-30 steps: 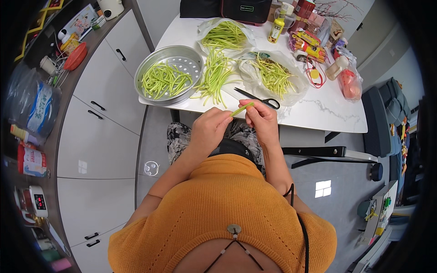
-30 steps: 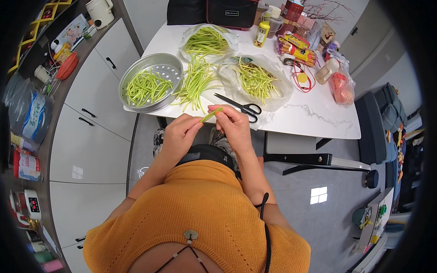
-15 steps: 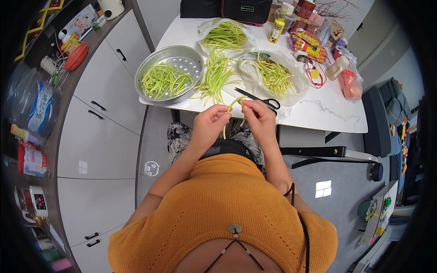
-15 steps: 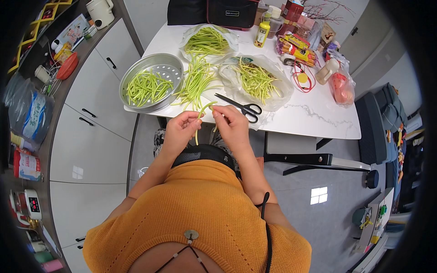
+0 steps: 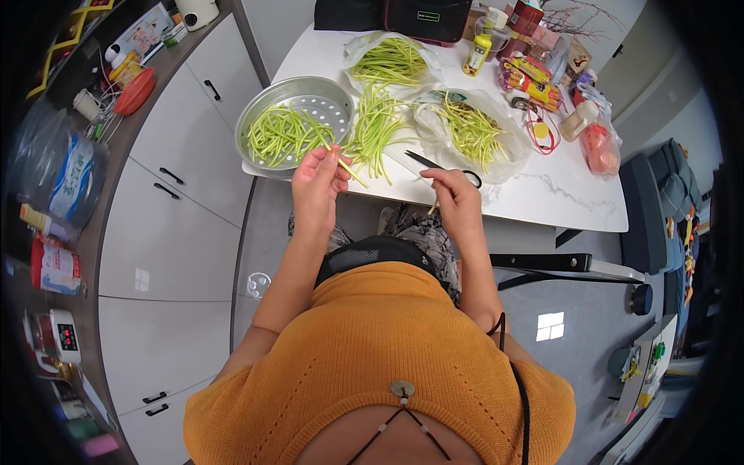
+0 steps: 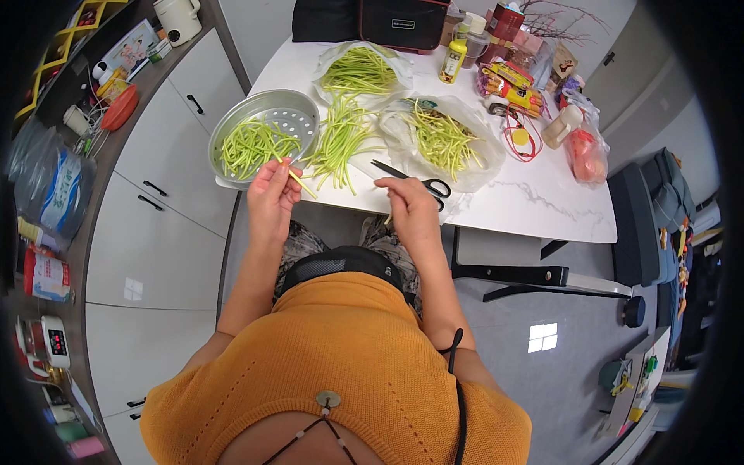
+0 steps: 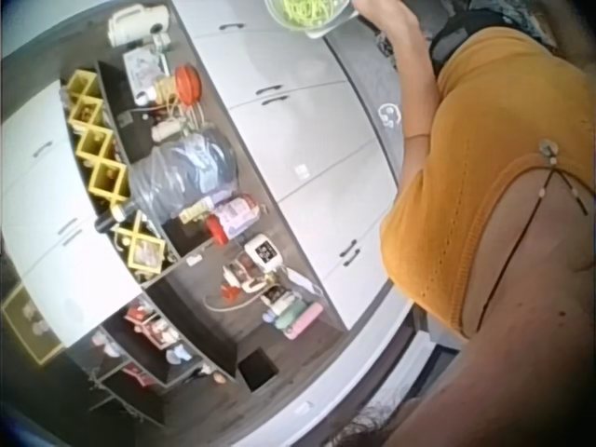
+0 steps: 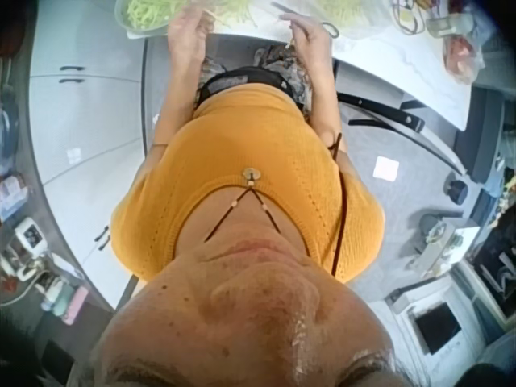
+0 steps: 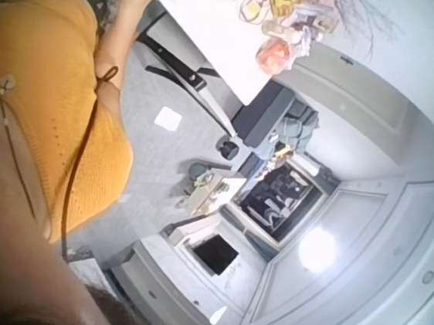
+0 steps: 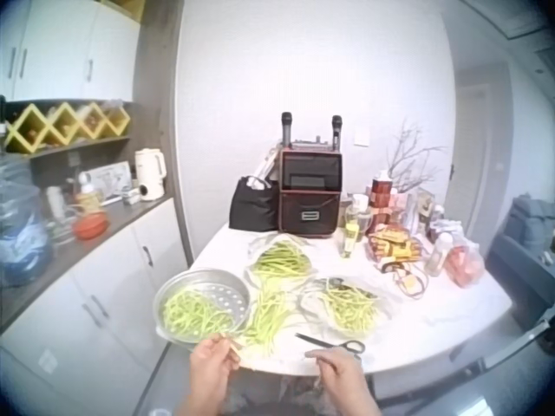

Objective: The person peels the skin off long green vegetables using scissors and places the prepared strips into a metal steamer basket.

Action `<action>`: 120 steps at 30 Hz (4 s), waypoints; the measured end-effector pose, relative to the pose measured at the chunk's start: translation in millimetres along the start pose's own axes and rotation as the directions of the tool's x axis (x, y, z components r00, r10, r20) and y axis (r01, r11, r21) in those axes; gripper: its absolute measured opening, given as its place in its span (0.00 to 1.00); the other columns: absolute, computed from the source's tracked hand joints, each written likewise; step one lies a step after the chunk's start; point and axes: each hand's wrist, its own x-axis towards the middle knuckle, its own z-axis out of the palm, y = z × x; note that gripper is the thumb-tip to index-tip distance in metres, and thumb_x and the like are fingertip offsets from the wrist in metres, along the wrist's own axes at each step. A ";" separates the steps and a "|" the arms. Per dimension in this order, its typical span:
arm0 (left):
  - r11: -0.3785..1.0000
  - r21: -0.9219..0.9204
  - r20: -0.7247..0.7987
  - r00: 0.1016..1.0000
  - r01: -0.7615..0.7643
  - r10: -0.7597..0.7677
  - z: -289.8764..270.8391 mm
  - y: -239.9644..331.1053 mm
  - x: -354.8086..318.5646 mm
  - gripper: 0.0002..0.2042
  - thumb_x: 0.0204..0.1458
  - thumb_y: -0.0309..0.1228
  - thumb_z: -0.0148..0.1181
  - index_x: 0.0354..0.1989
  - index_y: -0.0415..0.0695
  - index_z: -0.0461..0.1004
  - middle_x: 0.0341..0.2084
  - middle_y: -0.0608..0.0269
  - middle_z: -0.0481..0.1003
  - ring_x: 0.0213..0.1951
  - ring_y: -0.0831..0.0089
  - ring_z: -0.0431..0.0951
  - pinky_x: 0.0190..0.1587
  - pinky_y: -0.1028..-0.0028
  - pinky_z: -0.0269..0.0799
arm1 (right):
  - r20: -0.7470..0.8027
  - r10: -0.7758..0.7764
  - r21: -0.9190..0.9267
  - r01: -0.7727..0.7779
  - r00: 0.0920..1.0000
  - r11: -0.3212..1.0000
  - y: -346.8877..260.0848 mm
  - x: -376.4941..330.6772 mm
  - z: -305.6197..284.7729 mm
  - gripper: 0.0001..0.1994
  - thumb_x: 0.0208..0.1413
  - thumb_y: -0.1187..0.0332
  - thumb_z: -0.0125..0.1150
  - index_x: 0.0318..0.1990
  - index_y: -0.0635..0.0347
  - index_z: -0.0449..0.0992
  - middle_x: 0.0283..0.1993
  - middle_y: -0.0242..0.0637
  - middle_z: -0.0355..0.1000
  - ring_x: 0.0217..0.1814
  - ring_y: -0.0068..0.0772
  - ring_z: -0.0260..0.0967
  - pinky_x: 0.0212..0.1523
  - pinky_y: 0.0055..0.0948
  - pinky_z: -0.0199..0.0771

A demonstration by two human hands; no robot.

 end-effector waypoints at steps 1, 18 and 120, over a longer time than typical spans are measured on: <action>1.000 -0.002 -0.013 1.000 -0.006 0.006 0.5 1.1 -0.2 0.07 0.55 0.27 0.50 0.39 0.38 0.68 0.27 0.62 0.73 0.23 0.83 0.69 0.24 0.84 0.65 | -0.044 -0.025 -0.008 0.025 0.999 1.000 2.1 1.1 -1.9 0.09 0.50 0.77 0.52 0.37 0.56 0.76 0.27 0.38 0.67 0.26 0.33 0.65 0.29 0.26 0.65; 0.960 0.265 0.118 0.991 -0.094 0.064 21.3 -19.5 -16.8 0.07 0.52 0.26 0.54 0.38 0.39 0.68 0.33 0.62 0.74 0.32 0.82 0.71 0.30 0.83 0.65 | 0.118 -0.178 -0.236 0.202 0.977 0.950 -40.3 -2.4 19.0 0.05 0.43 0.68 0.64 0.28 0.55 0.75 0.28 0.33 0.68 0.26 0.37 0.68 0.25 0.31 0.67; 0.559 0.753 0.249 0.937 -0.346 0.245 -11.6 -50.1 9.7 0.07 0.46 0.25 0.56 0.34 0.41 0.75 0.31 0.59 0.73 0.31 0.66 0.74 0.35 0.74 0.69 | -0.066 0.318 0.340 -0.278 0.946 0.898 54.7 43.2 16.0 0.08 0.49 0.68 0.60 0.27 0.64 0.72 0.19 0.22 0.64 0.21 0.13 0.56 0.23 0.15 0.58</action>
